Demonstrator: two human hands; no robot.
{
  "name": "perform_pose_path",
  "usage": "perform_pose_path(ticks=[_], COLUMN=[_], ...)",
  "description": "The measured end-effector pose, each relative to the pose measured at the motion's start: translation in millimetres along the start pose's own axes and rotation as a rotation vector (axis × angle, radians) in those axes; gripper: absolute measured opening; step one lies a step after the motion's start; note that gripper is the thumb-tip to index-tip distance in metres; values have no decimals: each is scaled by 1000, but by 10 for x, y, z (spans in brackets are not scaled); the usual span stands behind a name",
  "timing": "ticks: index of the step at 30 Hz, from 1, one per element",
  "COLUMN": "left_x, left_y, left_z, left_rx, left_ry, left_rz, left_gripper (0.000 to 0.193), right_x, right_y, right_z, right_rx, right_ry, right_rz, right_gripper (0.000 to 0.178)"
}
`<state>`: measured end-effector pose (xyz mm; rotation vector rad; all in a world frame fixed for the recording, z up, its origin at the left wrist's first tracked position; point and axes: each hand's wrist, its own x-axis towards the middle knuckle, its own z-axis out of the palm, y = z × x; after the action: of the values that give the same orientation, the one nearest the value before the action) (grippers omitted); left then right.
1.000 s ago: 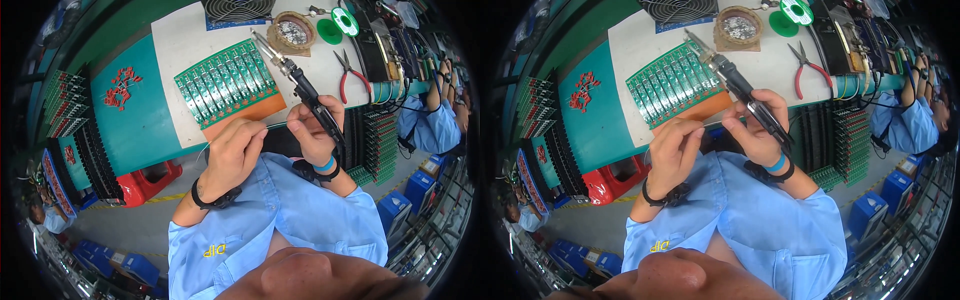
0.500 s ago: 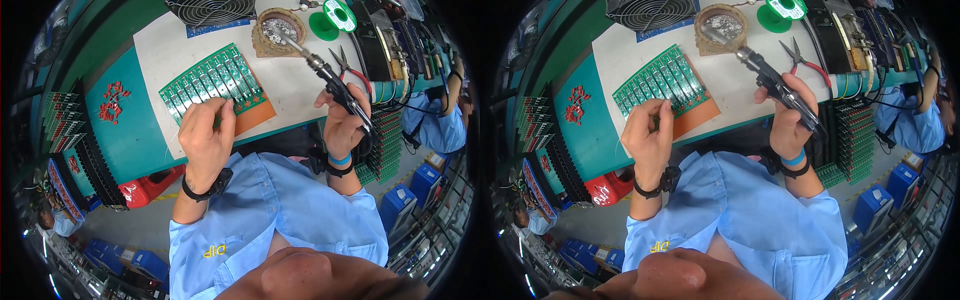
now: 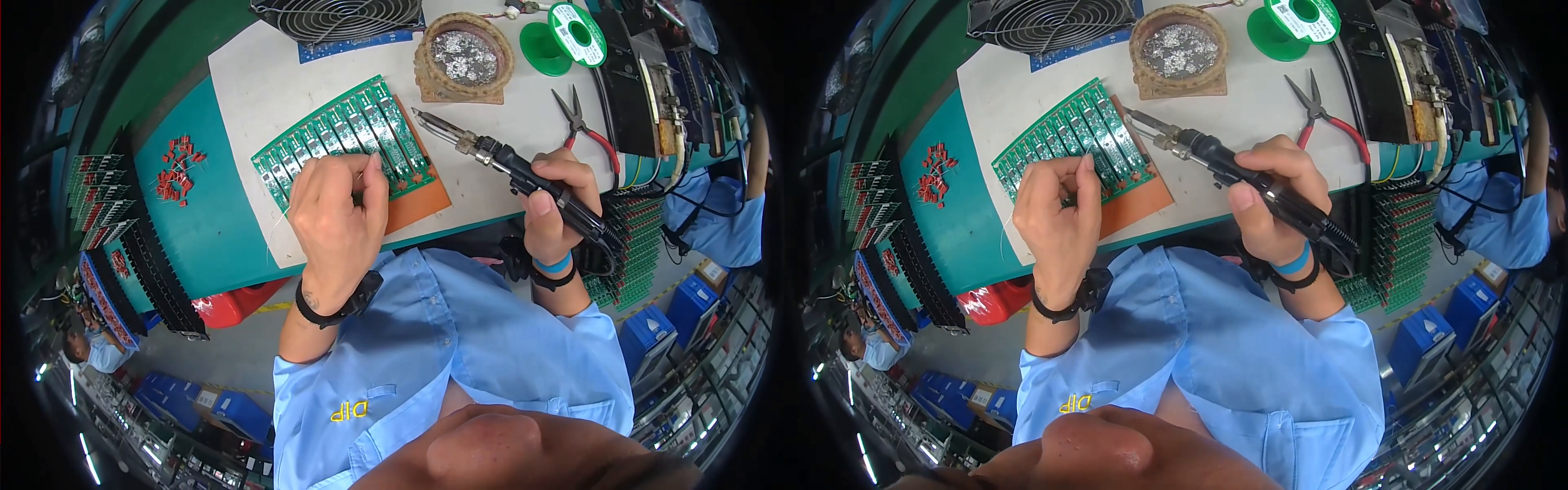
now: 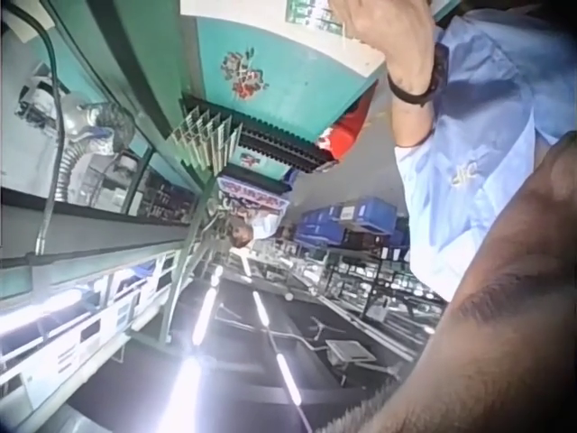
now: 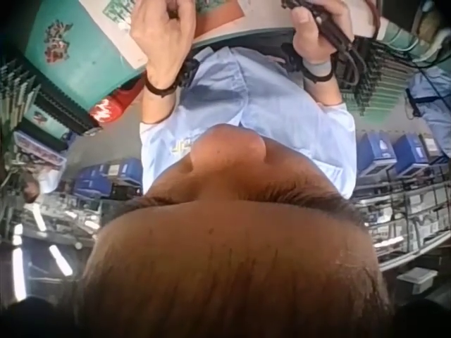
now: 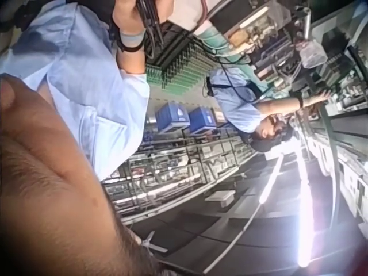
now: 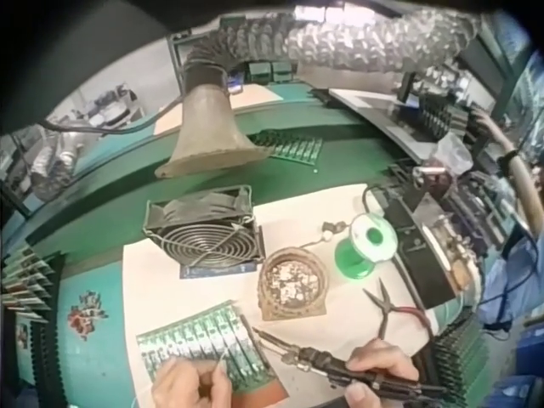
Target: Soldering electronic components onto printed circuit boards at an assembly station.
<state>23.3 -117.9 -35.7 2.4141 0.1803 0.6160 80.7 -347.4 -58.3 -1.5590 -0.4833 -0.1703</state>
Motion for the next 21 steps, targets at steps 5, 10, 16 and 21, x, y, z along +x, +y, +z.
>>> perform_pose_path(ticks=[5,10,16,21], left_x=[1,16,1,29], left_y=[-11,4,5,-4], left_z=[11,35,67,55], left_rx=[-2,3,5,14], left_ry=[-19,-32,-23,-33], left_rz=[6,38,-11,16], left_gripper=[16,16,19,17], right_x=[22,27,20,36], right_y=[43,92,69,68], right_z=[42,33,39,47], right_rx=[-9,-2,70,67], right_ry=[-32,-41,-28,-19], right_rz=[3,-23,54,69], right_gripper=[36,36,32,30])
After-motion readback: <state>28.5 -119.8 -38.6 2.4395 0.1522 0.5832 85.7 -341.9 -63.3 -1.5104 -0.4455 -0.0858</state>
